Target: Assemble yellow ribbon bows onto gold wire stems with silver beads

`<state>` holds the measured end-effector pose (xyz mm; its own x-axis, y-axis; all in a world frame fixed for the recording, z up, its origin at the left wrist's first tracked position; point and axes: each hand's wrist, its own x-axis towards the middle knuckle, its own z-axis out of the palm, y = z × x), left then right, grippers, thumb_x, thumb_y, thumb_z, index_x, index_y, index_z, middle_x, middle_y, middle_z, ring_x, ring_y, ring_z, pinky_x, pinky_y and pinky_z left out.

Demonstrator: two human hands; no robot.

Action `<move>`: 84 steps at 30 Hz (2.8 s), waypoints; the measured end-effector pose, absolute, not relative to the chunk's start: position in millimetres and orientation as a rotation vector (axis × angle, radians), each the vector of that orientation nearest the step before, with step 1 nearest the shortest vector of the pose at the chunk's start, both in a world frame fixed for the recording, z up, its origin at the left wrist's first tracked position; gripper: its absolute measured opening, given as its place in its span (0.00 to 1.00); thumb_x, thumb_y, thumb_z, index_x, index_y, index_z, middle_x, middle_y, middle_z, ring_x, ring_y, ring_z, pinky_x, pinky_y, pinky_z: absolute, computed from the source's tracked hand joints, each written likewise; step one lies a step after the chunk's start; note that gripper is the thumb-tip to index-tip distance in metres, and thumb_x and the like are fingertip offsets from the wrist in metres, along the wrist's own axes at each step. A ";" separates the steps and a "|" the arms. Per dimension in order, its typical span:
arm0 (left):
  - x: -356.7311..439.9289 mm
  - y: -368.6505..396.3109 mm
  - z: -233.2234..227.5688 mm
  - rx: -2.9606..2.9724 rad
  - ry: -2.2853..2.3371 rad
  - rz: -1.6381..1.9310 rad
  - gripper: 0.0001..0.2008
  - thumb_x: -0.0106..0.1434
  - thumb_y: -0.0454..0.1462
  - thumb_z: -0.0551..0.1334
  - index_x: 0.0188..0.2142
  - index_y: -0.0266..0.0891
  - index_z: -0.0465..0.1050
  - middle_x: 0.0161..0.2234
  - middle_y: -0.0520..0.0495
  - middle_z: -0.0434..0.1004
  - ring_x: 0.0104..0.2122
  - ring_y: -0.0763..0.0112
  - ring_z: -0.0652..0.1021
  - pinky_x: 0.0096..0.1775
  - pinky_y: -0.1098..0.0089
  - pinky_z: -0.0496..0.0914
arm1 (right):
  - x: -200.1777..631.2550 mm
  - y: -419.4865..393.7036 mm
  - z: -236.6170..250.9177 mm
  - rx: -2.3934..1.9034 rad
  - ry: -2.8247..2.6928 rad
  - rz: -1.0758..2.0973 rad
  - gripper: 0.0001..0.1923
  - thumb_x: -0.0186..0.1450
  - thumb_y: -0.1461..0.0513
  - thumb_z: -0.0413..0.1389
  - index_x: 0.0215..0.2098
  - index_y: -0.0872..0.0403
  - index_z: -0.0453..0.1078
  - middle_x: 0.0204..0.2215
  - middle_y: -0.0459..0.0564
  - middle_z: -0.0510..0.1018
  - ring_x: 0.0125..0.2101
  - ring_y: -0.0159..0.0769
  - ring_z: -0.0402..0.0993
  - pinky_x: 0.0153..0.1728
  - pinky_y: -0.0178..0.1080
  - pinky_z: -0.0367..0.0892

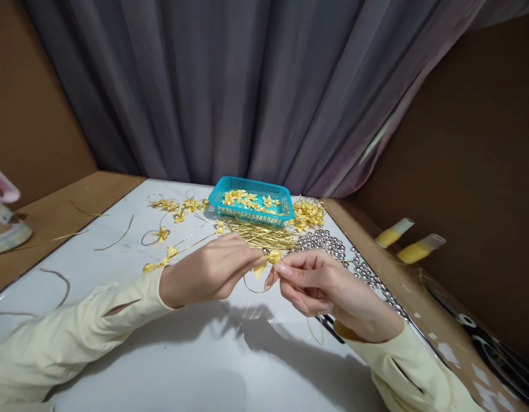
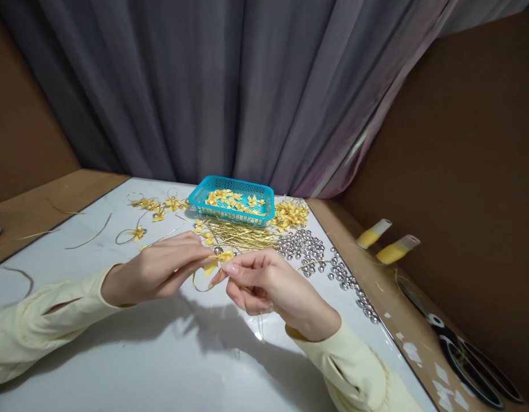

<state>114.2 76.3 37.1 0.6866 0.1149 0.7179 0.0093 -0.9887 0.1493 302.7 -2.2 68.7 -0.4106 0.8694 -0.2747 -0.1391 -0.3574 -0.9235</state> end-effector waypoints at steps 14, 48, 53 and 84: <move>116.9 73.6 45.8 2.465 0.417 1.253 0.06 0.64 0.32 0.55 0.33 0.37 0.70 0.22 0.53 0.75 0.21 0.77 0.73 0.27 0.77 0.67 | 303.6 -2.5 69.0 -1.144 -1.428 1.619 0.13 0.65 0.57 0.51 0.34 0.57 0.74 0.33 0.51 0.77 0.23 0.26 0.69 0.22 0.30 0.62; 121.9 72.9 39.6 1.660 0.345 0.771 0.10 0.65 0.35 0.55 0.27 0.35 0.70 0.25 0.50 0.74 0.23 0.78 0.72 0.29 0.75 0.67 | 293.7 -21.2 77.3 -1.454 -1.752 0.647 0.16 0.64 0.62 0.52 0.20 0.59 0.70 0.09 0.42 0.68 0.10 0.23 0.65 0.16 0.26 0.59; 122.0 72.4 40.1 1.665 0.348 0.765 0.10 0.65 0.35 0.55 0.27 0.35 0.70 0.25 0.51 0.74 0.23 0.77 0.72 0.29 0.75 0.67 | 292.2 -23.6 79.5 -1.448 -1.778 0.598 0.17 0.64 0.63 0.52 0.18 0.58 0.70 0.08 0.42 0.67 0.11 0.23 0.63 0.17 0.27 0.58; 126.8 84.9 40.3 1.440 0.556 1.098 0.11 0.61 0.40 0.59 0.26 0.35 0.70 0.25 0.51 0.69 0.29 0.72 0.71 0.36 0.71 0.64 | 279.5 -12.8 48.1 -0.786 -1.289 2.049 0.10 0.59 0.60 0.57 0.29 0.61 0.68 0.21 0.50 0.77 0.15 0.27 0.71 0.17 0.29 0.66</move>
